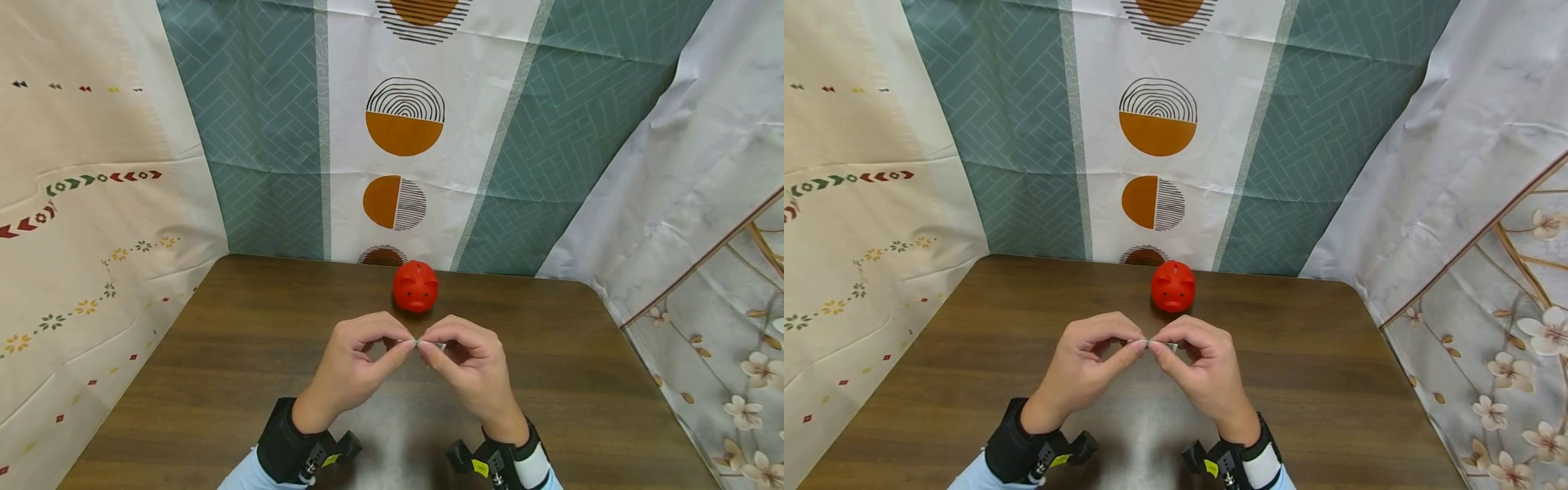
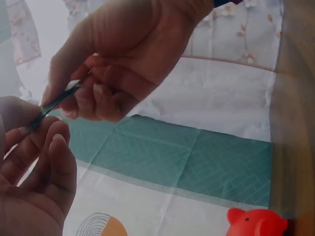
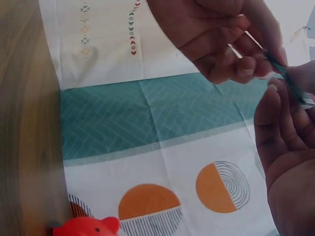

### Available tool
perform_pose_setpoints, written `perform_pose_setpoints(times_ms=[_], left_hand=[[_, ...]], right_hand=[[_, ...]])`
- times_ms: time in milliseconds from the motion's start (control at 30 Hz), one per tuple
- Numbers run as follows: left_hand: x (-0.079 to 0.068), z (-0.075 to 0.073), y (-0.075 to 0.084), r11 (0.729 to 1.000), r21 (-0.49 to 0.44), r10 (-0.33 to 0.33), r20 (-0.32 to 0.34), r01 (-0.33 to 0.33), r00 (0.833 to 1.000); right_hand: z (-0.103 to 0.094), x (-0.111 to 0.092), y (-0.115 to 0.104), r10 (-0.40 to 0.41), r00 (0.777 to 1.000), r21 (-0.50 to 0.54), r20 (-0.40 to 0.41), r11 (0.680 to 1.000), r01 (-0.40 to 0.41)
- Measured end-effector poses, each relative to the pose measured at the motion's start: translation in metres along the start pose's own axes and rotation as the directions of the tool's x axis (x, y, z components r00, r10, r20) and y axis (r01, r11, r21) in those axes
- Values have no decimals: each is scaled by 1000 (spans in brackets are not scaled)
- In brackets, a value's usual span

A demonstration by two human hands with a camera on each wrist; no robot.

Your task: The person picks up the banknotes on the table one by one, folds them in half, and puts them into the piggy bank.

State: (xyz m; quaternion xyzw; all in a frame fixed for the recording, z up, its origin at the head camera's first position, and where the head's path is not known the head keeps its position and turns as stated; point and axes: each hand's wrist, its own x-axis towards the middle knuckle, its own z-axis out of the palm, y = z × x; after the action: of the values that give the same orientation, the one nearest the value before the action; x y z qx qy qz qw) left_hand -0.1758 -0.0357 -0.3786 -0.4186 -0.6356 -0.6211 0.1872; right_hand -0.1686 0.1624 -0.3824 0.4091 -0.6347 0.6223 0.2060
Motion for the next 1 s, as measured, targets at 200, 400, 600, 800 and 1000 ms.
perform_pose_setpoints(times_ms=[200,400,600,800,1000], left_hand=[[0,-2,-2,999,-24,-42,4,42,999],[-1,-5,-2,995,-33,-93,-5,93,996],[-1,-6,-1,991,-76,-111,-9,110,994],[-1,-7,-2,988,-105,-112,-14,110,994],[-1,-9,-2,990,-103,-101,-23,99,995]], right_hand=[[-3,2,-1,0,1000,-19,-5,1000,0],[-5,2,-3,-15,1000,4,-22,1000,15],[-8,2,-2,-8,1000,47,-25,999,9],[-11,1,1,19,1000,71,-25,997,-17],[-11,1,4,14,1000,92,-10,996,-13]])
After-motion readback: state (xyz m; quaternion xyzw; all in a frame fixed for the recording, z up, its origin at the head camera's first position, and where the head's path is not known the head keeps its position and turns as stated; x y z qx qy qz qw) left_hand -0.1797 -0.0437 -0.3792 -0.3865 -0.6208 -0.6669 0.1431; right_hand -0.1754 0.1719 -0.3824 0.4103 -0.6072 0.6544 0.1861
